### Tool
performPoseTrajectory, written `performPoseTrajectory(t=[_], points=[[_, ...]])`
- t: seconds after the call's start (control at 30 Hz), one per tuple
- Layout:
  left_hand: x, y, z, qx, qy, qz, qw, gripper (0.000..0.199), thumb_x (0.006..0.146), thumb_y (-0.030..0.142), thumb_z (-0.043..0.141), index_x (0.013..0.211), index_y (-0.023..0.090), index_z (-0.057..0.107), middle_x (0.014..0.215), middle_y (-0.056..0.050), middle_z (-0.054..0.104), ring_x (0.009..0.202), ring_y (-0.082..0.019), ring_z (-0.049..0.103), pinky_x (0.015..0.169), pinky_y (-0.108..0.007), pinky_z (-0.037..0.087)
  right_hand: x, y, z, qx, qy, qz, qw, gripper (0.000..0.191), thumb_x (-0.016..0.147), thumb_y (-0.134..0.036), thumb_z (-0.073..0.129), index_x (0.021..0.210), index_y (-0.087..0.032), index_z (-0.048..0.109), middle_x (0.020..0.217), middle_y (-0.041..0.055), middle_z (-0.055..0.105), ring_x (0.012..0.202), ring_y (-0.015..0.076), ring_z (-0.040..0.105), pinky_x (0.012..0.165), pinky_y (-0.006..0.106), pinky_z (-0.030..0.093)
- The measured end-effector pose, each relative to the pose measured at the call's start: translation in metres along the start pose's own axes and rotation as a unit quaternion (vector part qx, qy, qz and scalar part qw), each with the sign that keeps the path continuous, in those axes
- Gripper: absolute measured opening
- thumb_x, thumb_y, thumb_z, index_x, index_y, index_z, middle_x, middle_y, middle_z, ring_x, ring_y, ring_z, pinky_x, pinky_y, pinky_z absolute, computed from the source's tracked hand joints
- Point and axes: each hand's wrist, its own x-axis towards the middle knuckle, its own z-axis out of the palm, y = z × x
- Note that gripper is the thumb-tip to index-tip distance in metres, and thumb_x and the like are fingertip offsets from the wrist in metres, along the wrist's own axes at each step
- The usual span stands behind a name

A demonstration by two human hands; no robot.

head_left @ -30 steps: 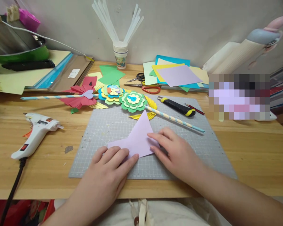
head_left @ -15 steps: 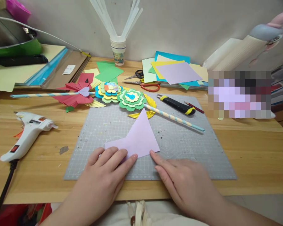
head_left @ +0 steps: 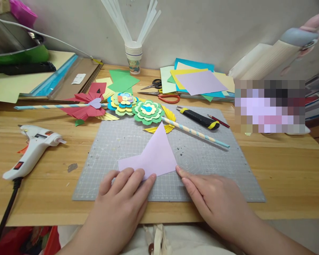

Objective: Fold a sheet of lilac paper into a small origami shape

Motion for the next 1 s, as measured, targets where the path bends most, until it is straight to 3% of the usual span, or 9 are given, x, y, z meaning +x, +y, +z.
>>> performPoseTrajectory(t=[0.27, 0.4, 0.6, 0.7, 0.8, 0.9, 1.0], points=[[-0.040, -0.023, -0.016, 0.054, -0.009, -0.032, 0.998, 0.032, 0.088, 0.028, 0.056, 0.120, 0.025, 0.063, 0.107, -0.008, 0.062, 0.098, -0.028, 0.051, 0.085, -0.044, 0.033, -0.002, 0.004, 0.000, 0.004, 0.009, -0.014, 1.000, 0.043, 0.100, -0.026, 0.031, 0.121, -0.017, 0.066, 0.088, 0.0062, 0.078, 0.063, 0.0226, 0.073, 0.049, 0.035, 0.052], [-0.046, -0.023, -0.020, 0.032, -0.012, -0.064, 0.997, 0.031, 0.089, 0.028, 0.055, 0.119, 0.027, 0.063, 0.107, -0.007, 0.062, 0.097, -0.027, 0.052, 0.084, -0.043, 0.035, 0.002, 0.006, -0.002, 0.013, -0.004, -0.011, 1.000, 0.041, 0.099, -0.027, 0.033, 0.119, -0.018, 0.067, 0.085, 0.0051, 0.078, 0.064, 0.0231, 0.072, 0.051, 0.036, 0.050], [-0.035, -0.023, -0.018, -0.032, -0.012, -0.149, 0.988, 0.015, 0.088, 0.029, 0.057, 0.103, 0.026, 0.061, 0.103, -0.005, 0.060, 0.097, -0.025, 0.052, 0.081, -0.042, 0.035, 0.030, 0.004, -0.014, 0.024, -0.012, -0.060, 0.998, 0.028, 0.096, -0.026, 0.044, 0.086, -0.020, 0.070, 0.076, 0.0055, 0.067, 0.071, 0.0222, 0.063, 0.060, 0.035, 0.047], [-0.029, -0.024, -0.015, -0.044, -0.022, -0.185, 0.982, 0.017, 0.087, 0.029, 0.057, 0.104, 0.024, 0.059, 0.107, -0.006, 0.059, 0.100, -0.027, 0.052, 0.082, -0.044, 0.035, 0.053, -0.002, -0.016, 0.052, 0.006, -0.147, 0.988, 0.020, 0.094, -0.022, 0.049, 0.099, -0.018, 0.068, 0.100, 0.0103, 0.066, 0.091, 0.0238, 0.061, 0.077, 0.039, 0.047], [-0.025, -0.024, -0.013, -0.056, -0.033, -0.197, 0.978, 0.019, 0.086, 0.028, 0.058, 0.105, 0.024, 0.060, 0.108, -0.006, 0.058, 0.102, -0.027, 0.052, 0.084, -0.045, 0.035, 0.076, -0.009, -0.015, 0.051, -0.014, -0.230, 0.972, 0.024, 0.093, -0.023, 0.054, 0.115, -0.020, 0.062, 0.124, 0.0113, 0.061, 0.114, 0.0264, 0.054, 0.097, 0.048, 0.037], [-0.022, -0.023, -0.012, -0.072, -0.036, -0.206, 0.975, 0.019, 0.086, 0.029, 0.059, 0.104, 0.024, 0.060, 0.107, -0.005, 0.058, 0.100, -0.026, 0.052, 0.083, -0.043, 0.036, 0.093, -0.014, -0.011, 0.042, -0.051, -0.275, 0.959, 0.036, 0.090, -0.023, 0.062, 0.125, -0.023, 0.057, 0.127, 0.0080, 0.061, 0.119, 0.0253, 0.051, 0.107, 0.054, 0.022], [-0.017, -0.023, -0.011, -0.083, -0.038, -0.217, 0.972, 0.017, 0.085, 0.031, 0.061, 0.100, 0.023, 0.060, 0.105, -0.004, 0.058, 0.097, -0.025, 0.052, 0.080, -0.041, 0.036, 0.104, -0.019, -0.008, 0.040, -0.067, -0.291, 0.954, 0.043, 0.084, -0.026, 0.069, 0.126, -0.024, 0.057, 0.115, 0.0074, 0.063, 0.111, 0.0249, 0.054, 0.106, 0.056, 0.020]])
